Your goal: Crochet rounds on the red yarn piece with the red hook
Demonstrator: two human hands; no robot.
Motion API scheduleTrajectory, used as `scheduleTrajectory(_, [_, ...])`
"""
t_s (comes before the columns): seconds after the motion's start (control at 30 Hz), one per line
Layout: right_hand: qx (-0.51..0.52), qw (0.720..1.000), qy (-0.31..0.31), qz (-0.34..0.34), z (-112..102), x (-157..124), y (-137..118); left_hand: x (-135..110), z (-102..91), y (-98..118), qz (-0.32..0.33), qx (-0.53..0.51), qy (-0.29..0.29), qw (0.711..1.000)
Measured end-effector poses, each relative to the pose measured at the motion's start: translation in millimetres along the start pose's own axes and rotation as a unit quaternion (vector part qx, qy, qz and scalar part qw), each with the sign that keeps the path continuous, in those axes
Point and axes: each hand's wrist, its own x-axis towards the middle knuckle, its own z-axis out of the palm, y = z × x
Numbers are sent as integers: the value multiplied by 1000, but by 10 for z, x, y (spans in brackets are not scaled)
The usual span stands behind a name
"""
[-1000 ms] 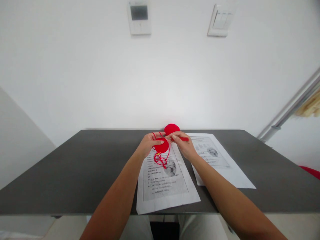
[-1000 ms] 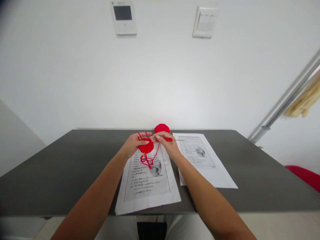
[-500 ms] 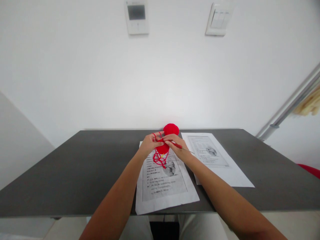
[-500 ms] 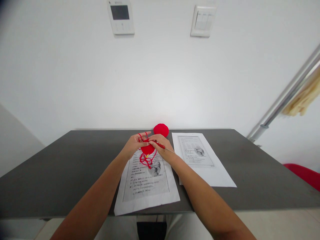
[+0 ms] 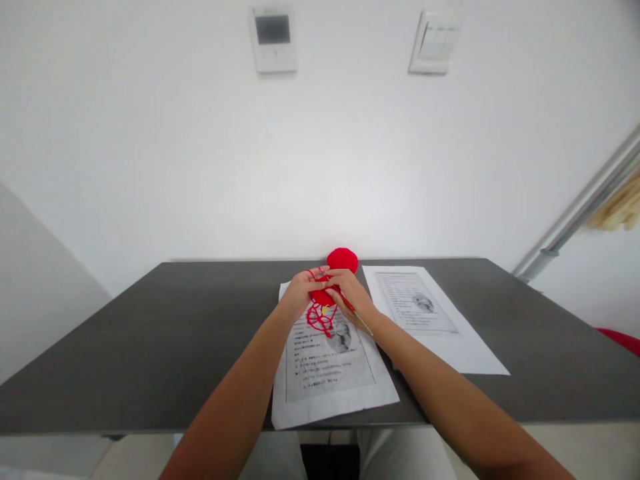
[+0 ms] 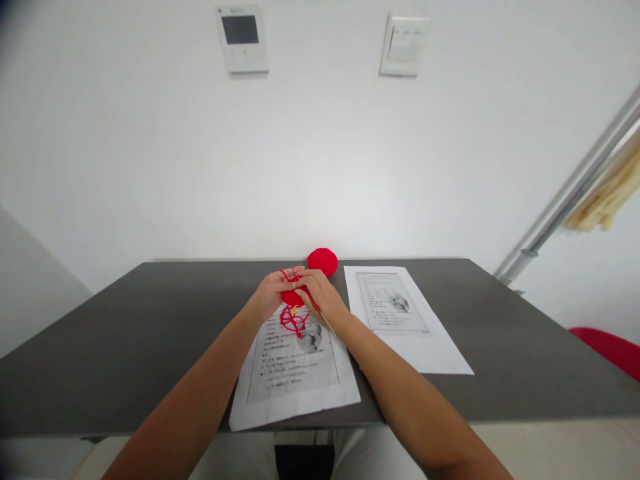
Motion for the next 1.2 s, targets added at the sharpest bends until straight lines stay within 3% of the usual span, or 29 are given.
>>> scheduleTrajectory(0.3, [59,996,18,56,-113,49,-57,-39,-191,168,-70,20,-64,995])
scheduleTrajectory(0.77, [90,993,10,69,-144,59,-61,-89,-117,180,-34,36,-37,998])
scheduleTrajectory(1.2, [96,994,32,38,-109,65,-157,-113,-204,302,-11,5,-28,1000])
